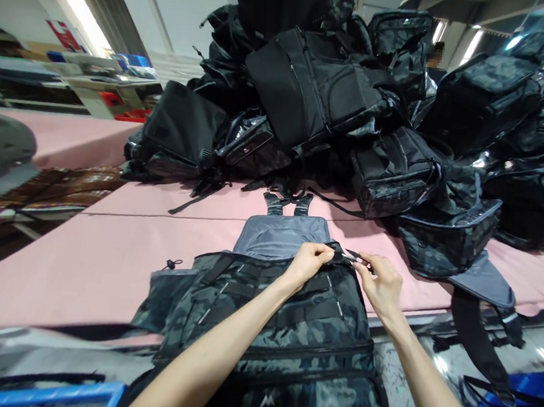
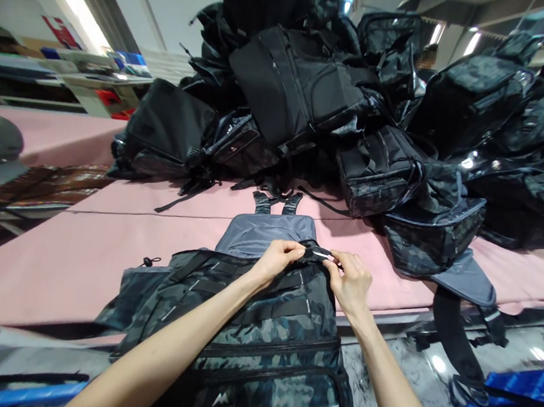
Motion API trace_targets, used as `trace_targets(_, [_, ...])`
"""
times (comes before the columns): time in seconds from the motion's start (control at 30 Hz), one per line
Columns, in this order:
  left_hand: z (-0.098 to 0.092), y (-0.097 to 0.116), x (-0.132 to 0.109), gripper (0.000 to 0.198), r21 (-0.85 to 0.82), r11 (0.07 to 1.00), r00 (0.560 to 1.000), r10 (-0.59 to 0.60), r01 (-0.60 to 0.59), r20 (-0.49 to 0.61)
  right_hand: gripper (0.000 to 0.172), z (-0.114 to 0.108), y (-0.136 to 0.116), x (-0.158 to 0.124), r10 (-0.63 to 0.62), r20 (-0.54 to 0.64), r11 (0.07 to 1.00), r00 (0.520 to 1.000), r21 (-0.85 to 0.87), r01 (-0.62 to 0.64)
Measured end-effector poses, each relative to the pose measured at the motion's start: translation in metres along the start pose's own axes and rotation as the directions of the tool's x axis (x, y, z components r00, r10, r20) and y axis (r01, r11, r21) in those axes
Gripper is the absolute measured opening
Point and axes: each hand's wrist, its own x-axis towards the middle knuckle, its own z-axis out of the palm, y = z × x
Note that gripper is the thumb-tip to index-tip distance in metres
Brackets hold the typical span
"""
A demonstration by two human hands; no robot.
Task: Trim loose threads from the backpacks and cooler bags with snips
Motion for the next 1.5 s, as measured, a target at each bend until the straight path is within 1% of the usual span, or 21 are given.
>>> trace_targets(0.17, [0.000, 0.000, 0.000, 0.019, 0.035, 0.999, 1.000, 0.013, -0.013, -0.001, 0.016, -0.005, 0.000, 0.001, -0.068, -0.026, 0.997, 0.997, -0.022, 0.067])
trace_targets(0.43, [0.001, 0.000, 0.000, 0.018, 0.044, 0.999, 1.000, 0.016, -0.016, 0.003, 0.017, -0.004, 0.003, -0.003, -0.120, 0.019, 0.988, 0.993, -0.091, 0.121])
trace_targets(0.57, [0.000, -0.001, 0.001, 0.018, 0.045, 0.999, 1.000, 0.020, -0.020, 0.007, 0.018, -0.004, 0.003, -0.002, -0.066, 0.041, 0.997, 0.997, -0.039, 0.068])
trace_targets(0.63, [0.000, 0.001, 0.000, 0.017, 0.033, 0.999, 1.000, 0.010, -0.010, 0.015, 0.019, 0.000, 0.001, -0.001, 0.015, 0.072, 0.998, 0.997, 0.054, -0.019])
trace_targets(0.67, [-0.001, 0.002, 0.000, 0.017, 0.017, 1.000, 1.000, 0.000, 0.000, 0.025, 0.020, 0.003, 0.000, -0.001, 0.076, 0.100, 0.987, 0.992, 0.136, -0.089])
trace_targets(0.7, [-0.001, 0.004, -0.001, 0.018, -0.006, 1.000, 0.999, -0.009, 0.009, 0.038, 0.021, 0.006, -0.001, 0.000, 0.139, 0.148, 0.954, 0.979, 0.246, -0.173])
trace_targets(0.73, [-0.001, 0.005, -0.002, 0.018, -0.033, 0.999, 0.999, -0.011, 0.012, 0.052, 0.023, 0.008, -0.002, 0.000, 0.194, 0.206, 0.891, 0.959, 0.372, -0.260])
trace_targets(0.8, [-0.001, 0.004, -0.002, 0.019, -0.068, 0.998, 0.998, 0.009, -0.004, 0.063, 0.029, 0.007, -0.003, 0.002, 0.260, 0.298, 0.689, 0.919, 0.610, -0.392])
trace_targets(0.83, [-0.001, 0.003, -0.003, 0.018, -0.075, 0.997, 0.998, 0.013, -0.009, 0.054, 0.033, 0.003, -0.001, 0.005, 0.273, 0.313, 0.592, 0.910, 0.691, -0.416])
trace_targets(0.87, [-0.001, 0.001, -0.003, 0.016, -0.079, 0.997, 0.999, 0.003, 0.000, 0.037, 0.039, -0.004, 0.002, 0.007, 0.289, 0.299, 0.516, 0.909, 0.751, -0.411])
trace_targets(0.9, [-0.001, -0.002, -0.003, 0.015, -0.087, 0.996, 1.000, -0.018, 0.019, 0.012, 0.045, -0.012, 0.005, 0.010, 0.316, 0.260, 0.463, 0.912, 0.797, -0.387])
trace_targets(0.97, [-0.001, -0.006, -0.002, 0.016, -0.146, 0.987, 0.997, -0.067, 0.060, -0.039, 0.052, -0.027, 0.014, 0.016, 0.377, 0.182, 0.413, 0.908, 0.845, -0.340])
trace_targets(1.03, [0.001, -0.006, -0.003, 0.019, -0.250, 0.964, 0.991, -0.110, 0.089, -0.071, 0.044, -0.035, 0.019, 0.017, 0.440, 0.138, 0.445, 0.887, 0.825, -0.349])
trace_targets(1.07, [0.003, -0.005, -0.004, 0.022, -0.302, 0.948, 0.989, -0.131, 0.103, -0.075, 0.037, -0.035, 0.020, 0.015, 0.468, 0.120, 0.496, 0.875, 0.784, -0.373])
trace_targets(1.13, [0.007, 0.001, -0.006, 0.026, -0.388, 0.908, 0.979, -0.195, 0.157, -0.061, 0.028, -0.026, 0.016, 0.008, 0.488, 0.071, 0.649, 0.870, 0.637, -0.416])
trace_targets(1.17, [0.009, 0.003, -0.008, 0.027, -0.419, 0.889, 0.973, -0.227, 0.185, -0.052, 0.026, -0.020, 0.013, 0.004, 0.473, 0.042, 0.726, 0.880, 0.547, -0.417])
trace_targets(1.23, [0.012, 0.008, -0.011, 0.028, -0.465, 0.859, 0.964, -0.261, 0.213, -0.040, 0.023, -0.008, 0.003, -0.003, 0.382, 0.014, 0.860, 0.924, 0.360, -0.361])
trace_targets(1.3, [0.013, 0.009, -0.013, 0.027, -0.488, 0.846, 0.962, -0.268, 0.215, -0.041, 0.021, 0.000, -0.007, -0.006, 0.250, 0.008, 0.948, 0.968, 0.201, -0.247])
trace_targets(1.4, [0.015, 0.007, -0.013, 0.026, -0.485, 0.851, 0.965, -0.257, 0.199, -0.055, 0.020, 0.007, -0.016, -0.002, 0.080, -0.014, 0.996, 0.997, 0.050, -0.079])
trace_targets(1.47, [0.016, 0.004, -0.012, 0.025, -0.461, 0.870, 0.970, -0.234, 0.176, -0.071, 0.019, 0.009, -0.017, 0.002, 0.030, -0.030, 1.000, 0.999, -0.004, -0.030])
trace_targets(1.5, [0.017, 0.002, -0.011, 0.025, -0.445, 0.881, 0.973, -0.217, 0.161, -0.078, 0.019, 0.009, -0.017, 0.004, 0.028, -0.036, 0.999, 0.999, -0.018, -0.029])
